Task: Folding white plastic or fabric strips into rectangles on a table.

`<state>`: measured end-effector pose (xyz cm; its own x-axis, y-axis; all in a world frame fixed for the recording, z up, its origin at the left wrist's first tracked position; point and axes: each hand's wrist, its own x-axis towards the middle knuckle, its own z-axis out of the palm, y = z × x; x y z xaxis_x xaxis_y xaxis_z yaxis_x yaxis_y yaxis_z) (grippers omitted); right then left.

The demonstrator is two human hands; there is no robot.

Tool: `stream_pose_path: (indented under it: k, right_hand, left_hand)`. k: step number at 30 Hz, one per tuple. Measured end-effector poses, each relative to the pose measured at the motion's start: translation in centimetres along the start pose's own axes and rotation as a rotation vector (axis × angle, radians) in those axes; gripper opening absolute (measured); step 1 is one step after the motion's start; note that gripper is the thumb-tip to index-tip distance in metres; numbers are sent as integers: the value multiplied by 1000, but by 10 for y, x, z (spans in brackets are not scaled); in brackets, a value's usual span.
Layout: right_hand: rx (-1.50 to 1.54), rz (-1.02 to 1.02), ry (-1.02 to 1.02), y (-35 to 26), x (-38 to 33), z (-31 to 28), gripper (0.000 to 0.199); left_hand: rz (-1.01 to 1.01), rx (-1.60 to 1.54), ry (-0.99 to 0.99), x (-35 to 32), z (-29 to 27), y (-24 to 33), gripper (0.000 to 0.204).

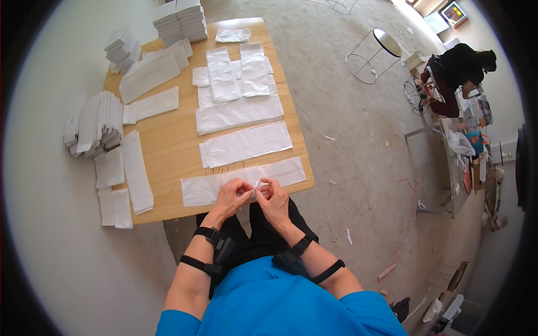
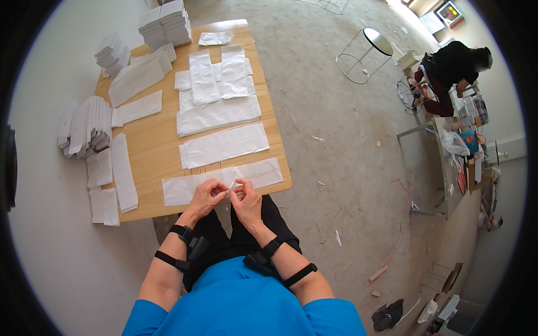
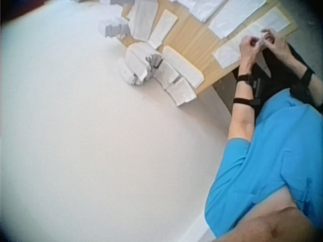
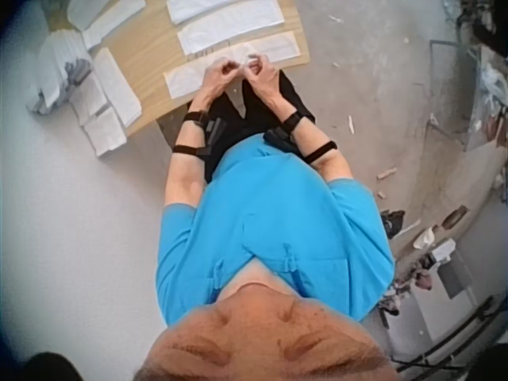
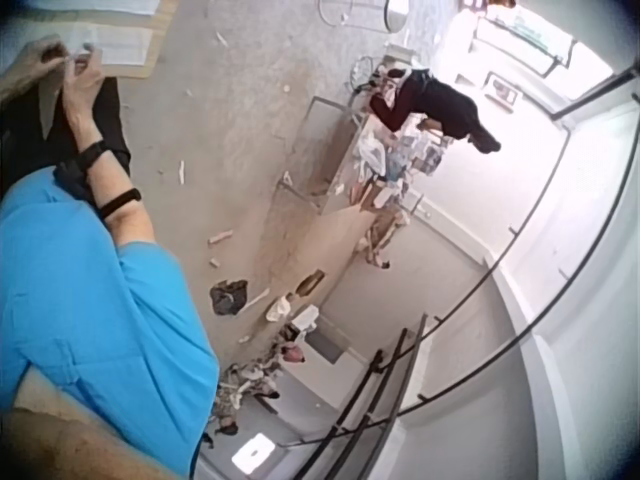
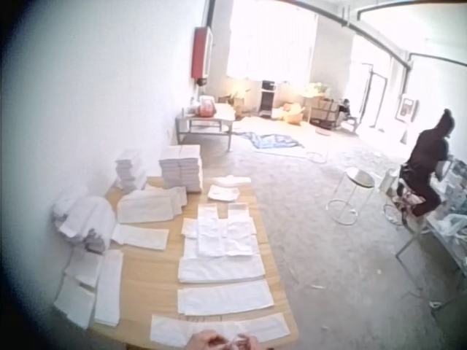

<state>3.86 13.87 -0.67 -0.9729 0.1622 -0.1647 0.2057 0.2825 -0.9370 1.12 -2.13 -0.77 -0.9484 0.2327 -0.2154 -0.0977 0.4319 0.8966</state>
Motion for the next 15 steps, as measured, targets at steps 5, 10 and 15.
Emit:
stream_pose_path:
  k: [5, 10, 15]
  right_hand:
    - [15, 88, 31, 10, -3, -11, 27]
    - [68, 105, -8, 10, 0, -15, 29]
    - [-5, 21, -32, 7, -1, -12, 30]
  left_hand:
    - [4, 4, 20, 0, 2, -4, 16]
    - [35, 13, 3, 2, 3, -2, 17]
    - [77, 34, 26, 1, 7, -4, 17]
